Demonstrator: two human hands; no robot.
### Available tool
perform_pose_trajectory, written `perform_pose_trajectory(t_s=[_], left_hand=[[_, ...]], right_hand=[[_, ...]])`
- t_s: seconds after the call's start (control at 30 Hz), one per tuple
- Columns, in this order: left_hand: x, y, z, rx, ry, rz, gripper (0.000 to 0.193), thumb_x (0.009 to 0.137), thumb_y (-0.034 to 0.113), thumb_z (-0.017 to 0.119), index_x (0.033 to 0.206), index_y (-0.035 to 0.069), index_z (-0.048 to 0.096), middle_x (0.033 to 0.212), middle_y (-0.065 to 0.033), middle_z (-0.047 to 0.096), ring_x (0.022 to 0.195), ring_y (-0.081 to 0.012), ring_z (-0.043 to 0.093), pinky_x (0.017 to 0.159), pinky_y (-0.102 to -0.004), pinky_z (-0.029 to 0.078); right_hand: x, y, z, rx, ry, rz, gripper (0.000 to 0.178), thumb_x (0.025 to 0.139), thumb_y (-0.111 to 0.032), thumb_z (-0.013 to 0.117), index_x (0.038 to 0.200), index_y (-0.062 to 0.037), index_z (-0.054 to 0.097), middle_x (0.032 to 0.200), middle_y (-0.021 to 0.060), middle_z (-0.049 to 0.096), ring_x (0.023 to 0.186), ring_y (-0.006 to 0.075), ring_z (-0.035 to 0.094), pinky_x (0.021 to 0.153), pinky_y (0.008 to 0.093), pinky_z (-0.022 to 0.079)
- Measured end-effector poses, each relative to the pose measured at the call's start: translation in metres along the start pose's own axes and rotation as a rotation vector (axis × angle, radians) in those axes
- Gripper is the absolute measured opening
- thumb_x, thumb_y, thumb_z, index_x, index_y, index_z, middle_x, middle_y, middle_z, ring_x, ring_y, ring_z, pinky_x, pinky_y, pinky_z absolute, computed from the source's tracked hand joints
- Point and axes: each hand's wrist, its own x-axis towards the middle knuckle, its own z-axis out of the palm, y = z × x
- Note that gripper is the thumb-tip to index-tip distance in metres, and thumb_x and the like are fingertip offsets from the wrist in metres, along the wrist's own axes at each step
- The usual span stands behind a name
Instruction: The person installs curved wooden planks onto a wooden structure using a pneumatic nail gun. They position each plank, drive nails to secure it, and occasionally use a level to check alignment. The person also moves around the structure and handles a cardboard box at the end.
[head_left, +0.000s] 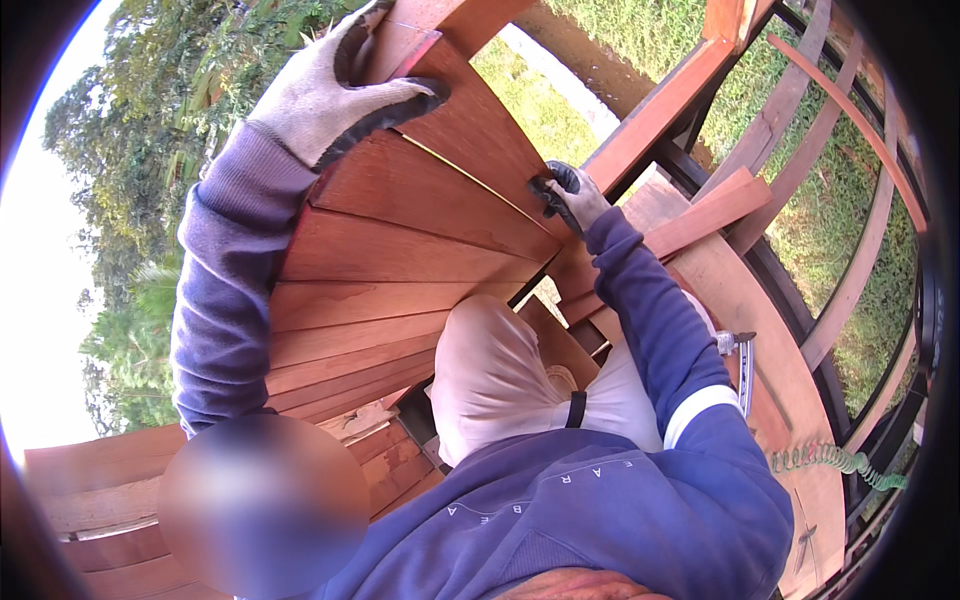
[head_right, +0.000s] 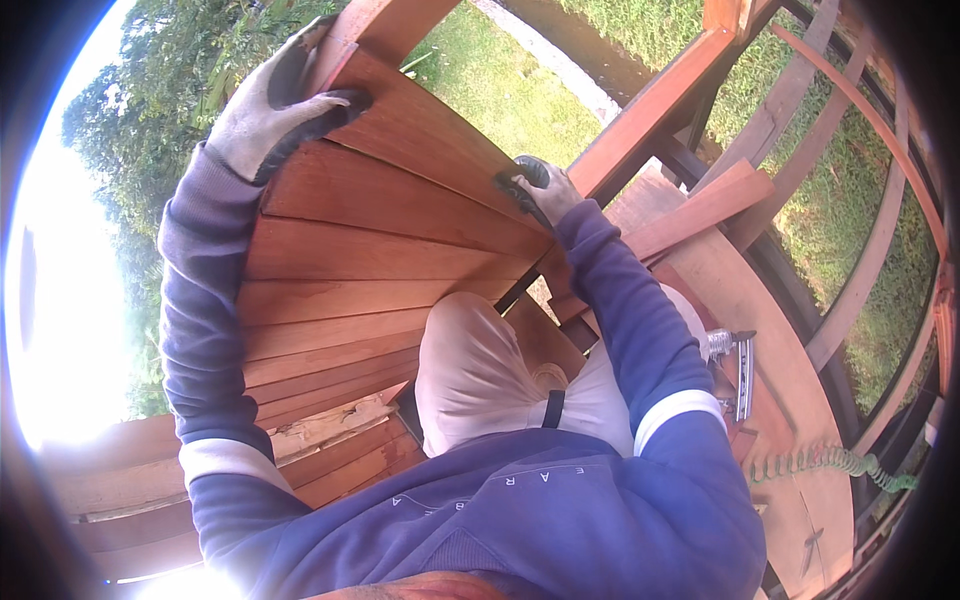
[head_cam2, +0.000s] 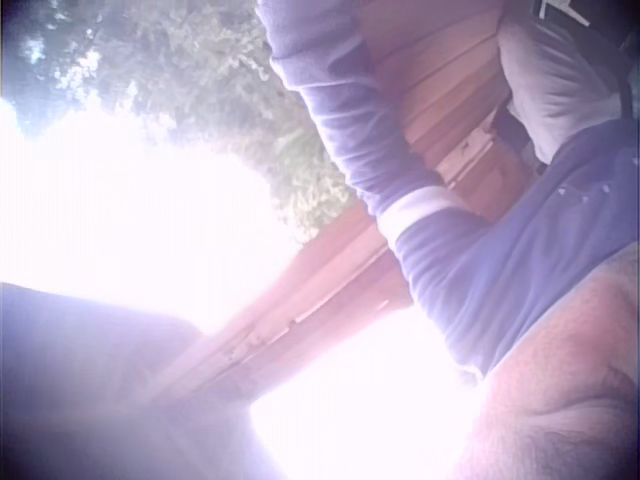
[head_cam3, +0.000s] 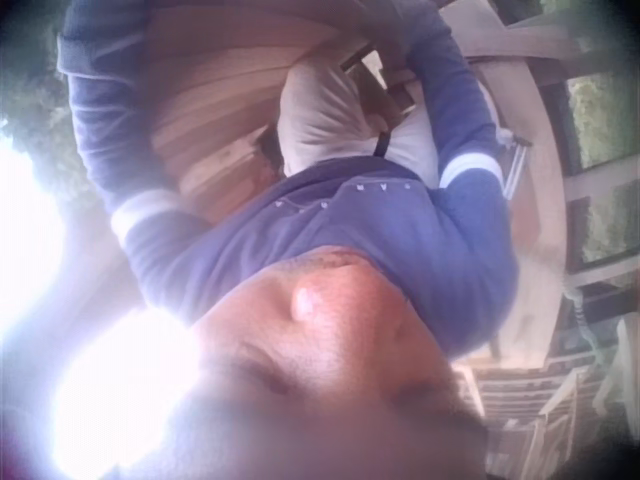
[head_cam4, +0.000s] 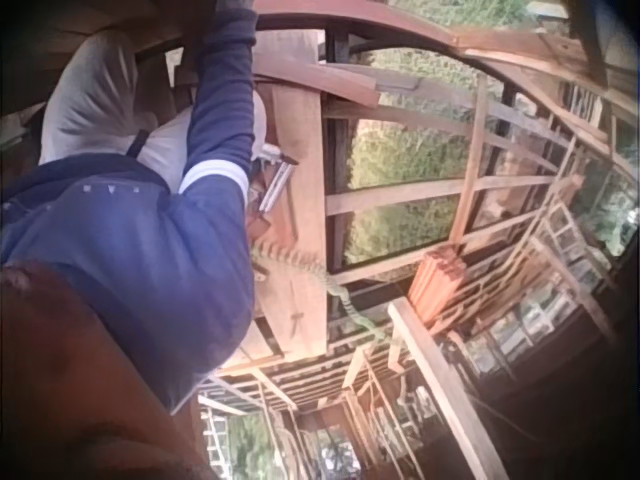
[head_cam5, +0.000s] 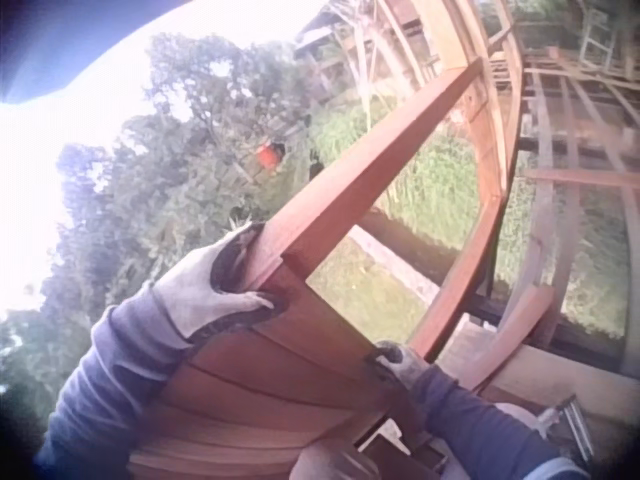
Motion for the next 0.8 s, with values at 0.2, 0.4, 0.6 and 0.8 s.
perform_pose_trajectory(t_s=[0.2, 0.4, 0.6, 0.8], left_hand=[[0.005, 0.016, 0.010, -0.379, -0.037, -0.135, 0.069, 0.083, 0.001, 0.061, 0.141, -0.008, 0.026, 0.132, -0.0176, 0.045, 0.113, -0.0234, 0.055, 0.093, -0.0329, 0.049], [0.005, 0.013, 0.010, -0.230, 0.005, -0.160, 0.075, 0.079, 0.014, 0.075, 0.137, -0.010, 0.034, 0.123, -0.0150, 0.053, 0.109, -0.0160, 0.054, 0.088, -0.0256, 0.048], [0.000, 0.005, 0.016, -0.415, 0.062, -0.163, 0.064, 0.083, -0.003, 0.062, 0.141, 0.000, 0.034, 0.113, -0.0096, 0.053, 0.094, -0.0154, 0.061, 0.078, -0.0217, 0.051], [0.004, 0.006, 0.012, -0.291, 0.083, -0.050, 0.074, 0.078, 0.001, 0.066, 0.143, -0.002, 0.031, 0.124, -0.0077, 0.049, 0.085, -0.0081, 0.053, 0.069, -0.0198, 0.047]], right_hand=[[0.000, -0.009, -0.010, -0.043, -0.003, 0.010, 0.037, 0.094, -0.011, 0.056, 0.128, 0.0017, 0.047, 0.107, 0.0101, 0.061, 0.092, 0.0161, 0.062, 0.063, 0.0312, 0.056], [-0.033, -0.099, -0.051, -0.554, 0.183, -0.281, 0.035, 0.085, -0.020, 0.067, 0.114, -0.0027, 0.059, 0.107, 0.0106, 0.066, 0.095, 0.0180, 0.063, 0.086, 0.0310, 0.050], [-0.193, -0.069, -0.178, -1.210, 0.651, 0.040, 0.034, 0.087, -0.023, 0.064, 0.116, -0.0049, 0.056, 0.103, 0.0123, 0.064, 0.090, 0.0268, 0.065, 0.080, 0.0357, 0.052], [-0.374, 0.023, -0.153, -1.330, 0.935, 0.826, 0.104, 0.068, -0.064, 0.064, 0.143, -0.0002, 0.028, 0.138, 0.0284, 0.040, 0.130, 0.0431, 0.036, 0.110, 0.0522, 0.025]])
